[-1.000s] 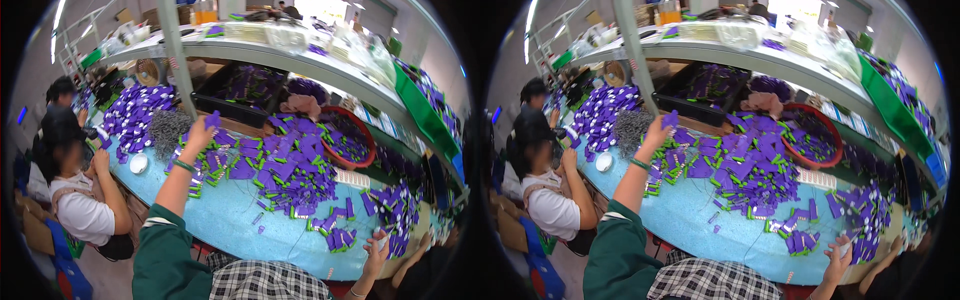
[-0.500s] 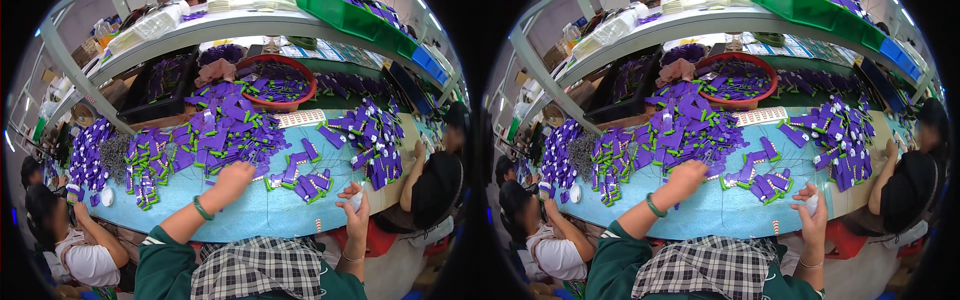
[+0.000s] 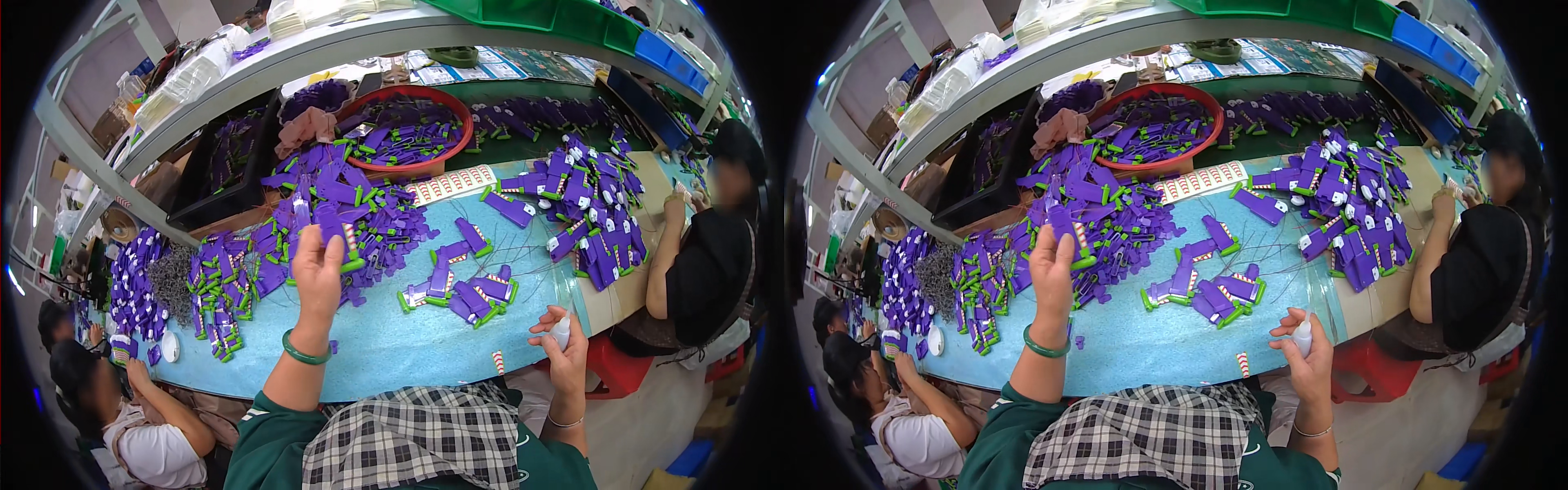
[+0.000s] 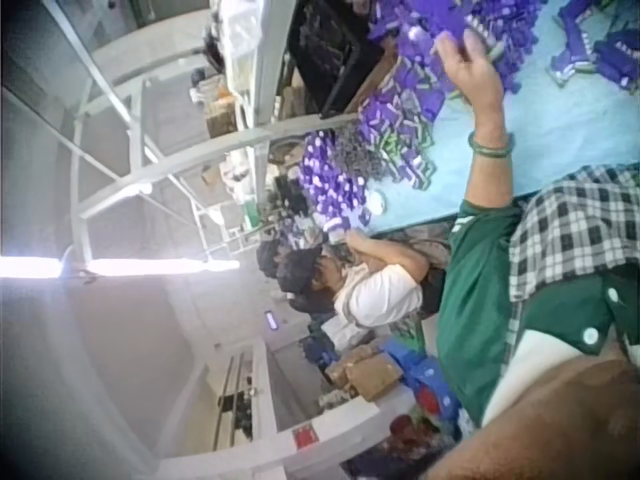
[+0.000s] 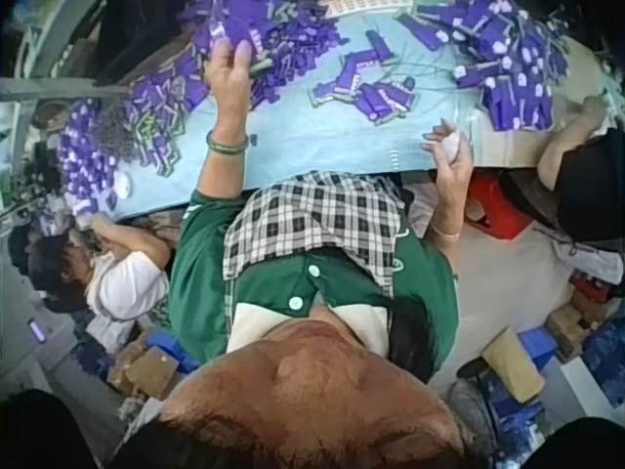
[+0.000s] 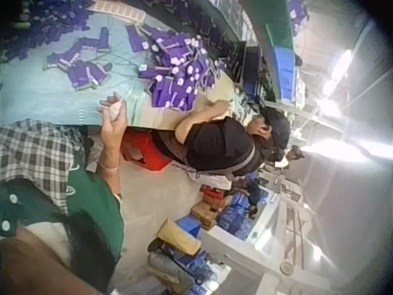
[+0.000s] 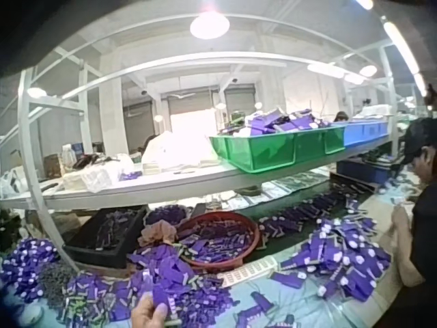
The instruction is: The person sits at a table in a workshop and assembles small purple and green plastic components. They pick up a purple piece, apply glue from a small bottle, and attach a green piece to it. The person repeats this process, placing the finished units on the table.
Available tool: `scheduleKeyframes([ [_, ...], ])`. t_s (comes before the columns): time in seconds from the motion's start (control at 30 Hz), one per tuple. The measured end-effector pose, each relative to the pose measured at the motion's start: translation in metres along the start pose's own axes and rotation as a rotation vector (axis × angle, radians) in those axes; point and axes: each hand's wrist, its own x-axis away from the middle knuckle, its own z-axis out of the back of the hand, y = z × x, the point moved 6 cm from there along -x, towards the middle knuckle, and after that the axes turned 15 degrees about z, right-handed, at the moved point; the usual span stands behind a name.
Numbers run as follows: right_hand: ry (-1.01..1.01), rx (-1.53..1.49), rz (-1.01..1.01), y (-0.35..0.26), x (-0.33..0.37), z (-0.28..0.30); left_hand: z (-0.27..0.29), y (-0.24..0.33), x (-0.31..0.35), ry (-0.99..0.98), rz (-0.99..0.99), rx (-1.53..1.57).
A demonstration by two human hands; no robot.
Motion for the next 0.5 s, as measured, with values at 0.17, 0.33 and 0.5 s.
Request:
scheduleKeyframes([
  [0.17, -0.045, -0.043, 0.000, 0.001, -0.004, -0.008, -0.069, -0.082, 0.014, -0.304, -0.412, -1.095],
  [0.33, -0.081, -0.066, -0.022, 0.003, 0.004, -0.010, -0.101, -0.107, 0.036, -0.274, -0.386, -1.189],
  [0.5, -0.082, -0.089, -0.036, 0.011, 0.008, -0.008, -0.103, -0.115, 0.045, -0.273, -0.440, -1.143],
])
